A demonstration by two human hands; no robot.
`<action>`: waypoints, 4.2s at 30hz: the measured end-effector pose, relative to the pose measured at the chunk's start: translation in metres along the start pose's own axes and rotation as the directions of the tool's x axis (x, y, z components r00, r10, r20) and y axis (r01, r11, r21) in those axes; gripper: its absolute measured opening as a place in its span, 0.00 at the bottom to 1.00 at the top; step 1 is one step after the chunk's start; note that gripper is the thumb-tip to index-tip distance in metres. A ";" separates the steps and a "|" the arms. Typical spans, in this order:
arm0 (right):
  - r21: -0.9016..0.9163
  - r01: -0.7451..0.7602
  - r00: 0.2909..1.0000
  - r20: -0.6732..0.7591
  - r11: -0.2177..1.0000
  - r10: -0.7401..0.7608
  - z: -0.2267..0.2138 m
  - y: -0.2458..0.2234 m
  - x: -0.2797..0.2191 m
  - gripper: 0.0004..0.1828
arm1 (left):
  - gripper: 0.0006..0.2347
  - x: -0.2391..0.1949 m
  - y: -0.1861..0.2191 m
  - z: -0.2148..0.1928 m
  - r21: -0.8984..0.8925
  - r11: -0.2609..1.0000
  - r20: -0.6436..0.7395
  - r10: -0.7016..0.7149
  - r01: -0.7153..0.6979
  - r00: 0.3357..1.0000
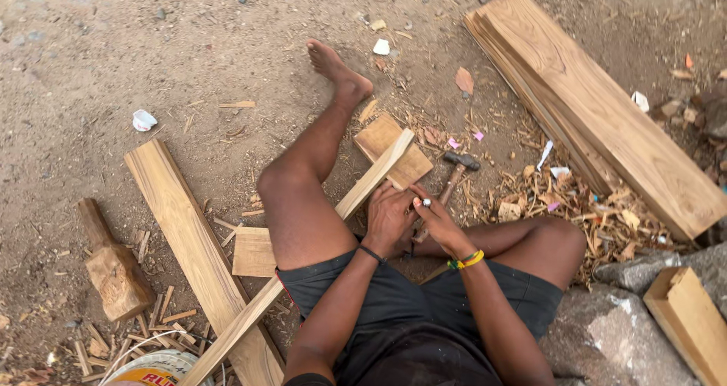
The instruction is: The person sits on the ground and uses a hammer and chisel to carve a groove into a small wooden plank. They repeatedly strike the chisel to remove wood shavings, occasionally adjusting the plank's position and inspecting the carved area.
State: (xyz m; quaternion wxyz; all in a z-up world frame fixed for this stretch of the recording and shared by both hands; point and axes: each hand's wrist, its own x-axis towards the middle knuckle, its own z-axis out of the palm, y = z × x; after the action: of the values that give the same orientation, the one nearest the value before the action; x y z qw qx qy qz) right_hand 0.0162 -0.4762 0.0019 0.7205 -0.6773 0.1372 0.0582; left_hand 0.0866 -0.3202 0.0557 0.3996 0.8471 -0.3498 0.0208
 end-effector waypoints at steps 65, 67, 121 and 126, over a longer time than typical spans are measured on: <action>0.683 -0.250 0.812 -0.238 0.686 0.533 -0.048 0.065 0.054 0.11 | 0.09 0.063 -0.096 0.054 0.182 0.874 -0.181 -0.420 0.450 0.889; 0.675 -0.269 0.802 -0.238 0.687 0.547 -0.042 0.069 0.048 0.13 | 0.09 0.058 -0.093 0.049 0.151 0.864 -0.106 -0.468 0.480 0.877; 0.170 -0.286 0.820 -0.466 0.943 0.332 -0.065 0.062 -0.010 0.12 | 0.06 0.068 -0.129 0.039 -0.267 0.931 -0.106 -0.284 0.248 0.953; -0.130 -0.012 0.896 -0.442 0.992 -0.047 -0.067 -0.010 -0.052 0.13 | 0.07 0.068 -0.123 0.036 -0.305 0.917 -0.138 -0.308 0.256 0.941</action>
State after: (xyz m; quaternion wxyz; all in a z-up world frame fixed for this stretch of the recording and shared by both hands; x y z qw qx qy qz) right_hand -0.0387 -0.5377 0.0227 0.6254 -0.7190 0.2879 -0.0956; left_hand 0.2037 -0.3305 -0.0289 0.5458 0.8173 -0.1845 -0.0095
